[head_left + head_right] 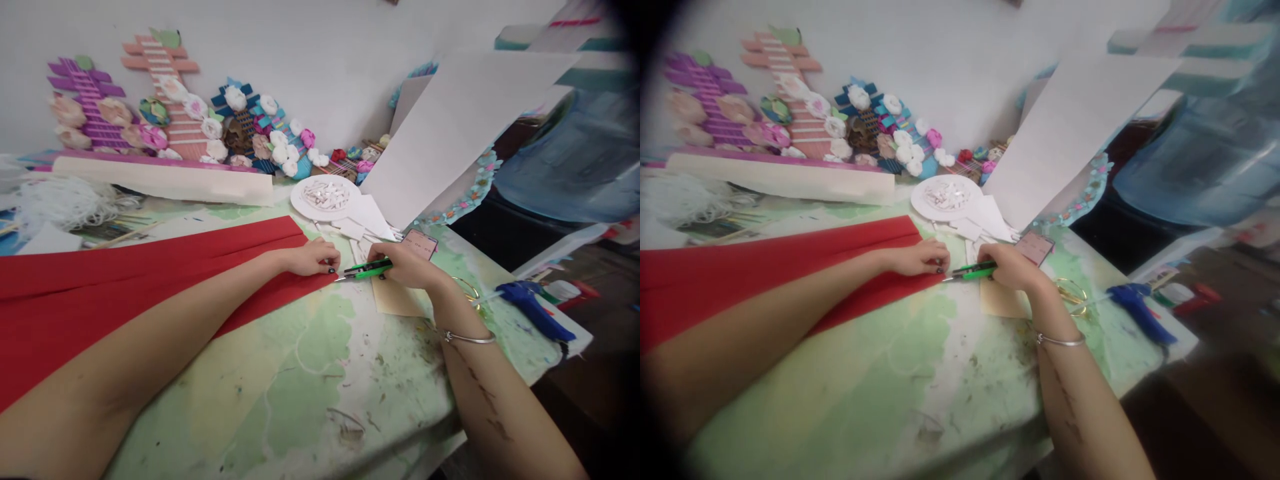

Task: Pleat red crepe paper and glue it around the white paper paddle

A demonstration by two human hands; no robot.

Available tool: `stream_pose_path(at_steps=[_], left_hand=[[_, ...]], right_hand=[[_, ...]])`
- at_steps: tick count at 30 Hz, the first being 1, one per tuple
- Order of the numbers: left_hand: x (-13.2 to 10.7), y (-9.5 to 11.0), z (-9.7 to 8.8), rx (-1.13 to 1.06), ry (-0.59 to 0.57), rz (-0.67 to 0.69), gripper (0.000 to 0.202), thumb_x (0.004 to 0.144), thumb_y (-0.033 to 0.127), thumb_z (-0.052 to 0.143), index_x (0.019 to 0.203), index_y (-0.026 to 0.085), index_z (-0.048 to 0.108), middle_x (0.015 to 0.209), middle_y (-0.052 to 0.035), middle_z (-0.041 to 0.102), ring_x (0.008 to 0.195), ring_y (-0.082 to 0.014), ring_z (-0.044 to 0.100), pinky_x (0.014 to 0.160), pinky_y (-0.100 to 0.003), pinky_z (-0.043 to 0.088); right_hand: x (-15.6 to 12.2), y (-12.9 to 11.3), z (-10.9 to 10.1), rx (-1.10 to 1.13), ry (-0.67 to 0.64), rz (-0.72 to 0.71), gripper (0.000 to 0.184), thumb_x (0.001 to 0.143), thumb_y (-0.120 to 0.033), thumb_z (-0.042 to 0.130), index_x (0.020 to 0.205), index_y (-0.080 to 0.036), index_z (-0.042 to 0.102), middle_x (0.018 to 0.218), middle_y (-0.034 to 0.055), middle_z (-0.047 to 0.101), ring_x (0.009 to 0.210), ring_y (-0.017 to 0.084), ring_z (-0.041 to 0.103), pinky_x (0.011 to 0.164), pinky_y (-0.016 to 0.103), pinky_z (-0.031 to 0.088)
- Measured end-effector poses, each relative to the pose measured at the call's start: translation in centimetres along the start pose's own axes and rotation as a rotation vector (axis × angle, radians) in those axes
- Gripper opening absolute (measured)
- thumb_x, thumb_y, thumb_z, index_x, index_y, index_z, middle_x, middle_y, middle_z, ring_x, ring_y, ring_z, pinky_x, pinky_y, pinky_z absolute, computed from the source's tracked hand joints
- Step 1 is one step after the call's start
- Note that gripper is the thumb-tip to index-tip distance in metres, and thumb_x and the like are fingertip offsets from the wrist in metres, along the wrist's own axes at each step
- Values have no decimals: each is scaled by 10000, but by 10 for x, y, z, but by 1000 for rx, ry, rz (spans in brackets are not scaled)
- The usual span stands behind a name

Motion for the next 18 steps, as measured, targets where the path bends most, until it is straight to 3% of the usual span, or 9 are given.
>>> stream_pose_path(at_steps=[8, 18], left_hand=[[-2, -8, 0, -60, 80, -24, 98, 837, 124, 501, 793, 188, 561, 882, -29, 566, 895, -201, 420, 880, -318, 318], [-7, -7, -1, -105, 144, -68, 96, 845, 110, 467, 827, 180, 530, 853, -30, 495, 885, -183, 459, 847, -289, 393]], right_hand=[[0, -2, -1, 39, 23, 13, 384, 525, -12, 455, 833, -204, 582, 821, 10, 644, 768, 180, 549, 642, 256, 354], [-2, -6, -5, 52, 49, -6, 378, 520, -26, 445, 829, -199, 579, 817, 10, 633, 753, 176, 538, 644, 259, 348]])
Point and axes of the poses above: each hand's wrist, its own x-axis towards the middle knuckle, its own z-axis out of the palm, y = z × x, the point moved 10 cm from there along x, towards the middle knuckle
